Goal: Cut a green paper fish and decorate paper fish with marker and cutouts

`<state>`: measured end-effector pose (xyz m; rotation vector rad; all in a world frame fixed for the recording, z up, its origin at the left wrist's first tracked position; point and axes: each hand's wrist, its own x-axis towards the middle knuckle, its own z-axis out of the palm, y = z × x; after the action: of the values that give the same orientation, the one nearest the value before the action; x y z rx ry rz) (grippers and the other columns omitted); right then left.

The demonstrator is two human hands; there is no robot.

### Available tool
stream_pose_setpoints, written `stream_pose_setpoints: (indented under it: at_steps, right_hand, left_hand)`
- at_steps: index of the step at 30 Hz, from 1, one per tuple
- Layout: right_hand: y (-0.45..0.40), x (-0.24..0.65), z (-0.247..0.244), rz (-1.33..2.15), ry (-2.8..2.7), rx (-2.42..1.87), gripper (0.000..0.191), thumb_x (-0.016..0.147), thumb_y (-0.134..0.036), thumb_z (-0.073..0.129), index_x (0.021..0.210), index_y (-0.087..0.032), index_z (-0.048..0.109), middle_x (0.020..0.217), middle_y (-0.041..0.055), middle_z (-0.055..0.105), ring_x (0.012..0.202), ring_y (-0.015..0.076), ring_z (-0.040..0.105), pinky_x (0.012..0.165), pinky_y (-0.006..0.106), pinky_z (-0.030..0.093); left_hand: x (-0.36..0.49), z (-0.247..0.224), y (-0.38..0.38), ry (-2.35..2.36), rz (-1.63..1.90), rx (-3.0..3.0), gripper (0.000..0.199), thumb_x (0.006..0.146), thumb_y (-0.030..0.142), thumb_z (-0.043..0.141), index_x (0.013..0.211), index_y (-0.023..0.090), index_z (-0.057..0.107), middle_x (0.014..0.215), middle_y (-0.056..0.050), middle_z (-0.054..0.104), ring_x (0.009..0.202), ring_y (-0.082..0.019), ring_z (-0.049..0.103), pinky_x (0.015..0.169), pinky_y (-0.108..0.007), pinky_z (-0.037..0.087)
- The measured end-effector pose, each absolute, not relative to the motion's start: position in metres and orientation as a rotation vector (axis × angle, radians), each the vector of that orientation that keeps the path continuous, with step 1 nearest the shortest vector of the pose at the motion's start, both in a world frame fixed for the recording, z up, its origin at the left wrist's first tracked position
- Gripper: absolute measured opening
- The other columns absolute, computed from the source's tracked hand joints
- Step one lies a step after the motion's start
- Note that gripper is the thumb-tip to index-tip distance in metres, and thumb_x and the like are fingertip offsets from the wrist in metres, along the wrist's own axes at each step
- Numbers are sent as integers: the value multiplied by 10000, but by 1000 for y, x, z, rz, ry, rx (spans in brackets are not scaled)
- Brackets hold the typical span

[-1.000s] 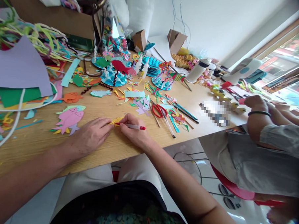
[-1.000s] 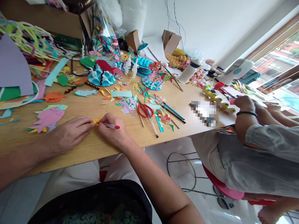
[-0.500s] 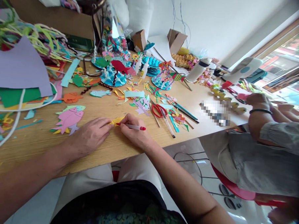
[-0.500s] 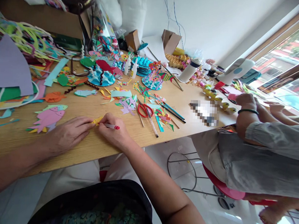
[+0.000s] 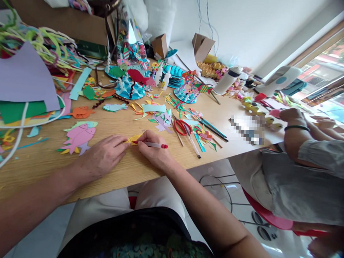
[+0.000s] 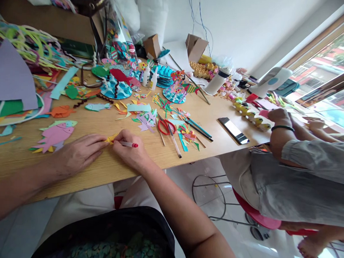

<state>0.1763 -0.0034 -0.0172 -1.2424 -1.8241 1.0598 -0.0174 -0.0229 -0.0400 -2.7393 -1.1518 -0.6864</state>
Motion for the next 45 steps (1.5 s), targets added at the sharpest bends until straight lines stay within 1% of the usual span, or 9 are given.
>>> stream_pose_setpoints:
  at_steps: [6, 12, 18, 26, 32, 39, 45]
  right_hand:
    - [-2, 176, -19, 1025, -1844, -1257, 44, 729, -202, 509, 687, -202, 495, 600, -54, 517, 556, 97, 464, 519, 218, 338]
    - [-3, 175, -19, 1020, -1863, -1265, 56, 730, -203, 511, 678, -200, 492, 597, -54, 515, 544, 94, 453, 518, 219, 332]
    - [-3, 175, -19, 1012, -1862, -1266, 59, 725, -192, 509, 671, -201, 488, 593, -58, 518, 544, 91, 454, 522, 215, 335]
    - [-5, 176, -15, 957, -1876, -1325, 65, 717, -172, 515, 662, -202, 496, 598, -54, 527, 563, 97, 471, 542, 219, 342]
    - [-5, 177, -16, 972, -1886, -1279, 55, 717, -181, 518, 665, -196, 504, 600, -50, 528, 577, 98, 468, 541, 214, 335]
    - [-5, 177, -14, 1014, -1893, -1270, 52, 723, -183, 518, 673, -194, 507, 610, -50, 526, 572, 94, 460, 534, 214, 327]
    - [-5, 177, -16, 1072, -1826, -1239, 45, 718, -187, 502, 675, -197, 493, 602, -55, 511, 564, 94, 468, 540, 216, 339]
  left_hand:
    - [-18, -39, -23, -1194, -660, -2768, 352, 925, 230, 335, 1072, 166, 648, 1085, -120, 657, 1024, -250, 600, 887, -423, 517]
    - [-18, -40, -22, -1138, -669, -2738, 359, 927, 215, 331, 1062, 115, 648, 1055, -149, 660, 998, -259, 606, 870, -422, 527]
    - [-18, -41, -22, -1203, -693, -2786, 352, 922, 227, 341, 1066, 154, 653, 1077, -129, 658, 1020, -256, 599, 894, -434, 515]
    - [-18, -41, -22, -1180, -709, -2764, 360, 933, 236, 328, 1058, 153, 655, 1063, -124, 659, 1009, -248, 599, 888, -420, 518]
    - [-18, -41, -22, -1183, -722, -2781, 354, 926, 225, 335, 1058, 142, 653, 1073, -138, 658, 1017, -260, 599, 888, -442, 519]
    - [-17, -40, -22, -1128, -702, -2744, 342, 925, 204, 340, 1041, 124, 651, 1020, -130, 666, 963, -243, 614, 856, -406, 531]
    - [-17, -38, -23, -1126, -712, -2743, 338, 926, 202, 350, 1053, 92, 643, 1026, -145, 667, 983, -249, 613, 871, -397, 524]
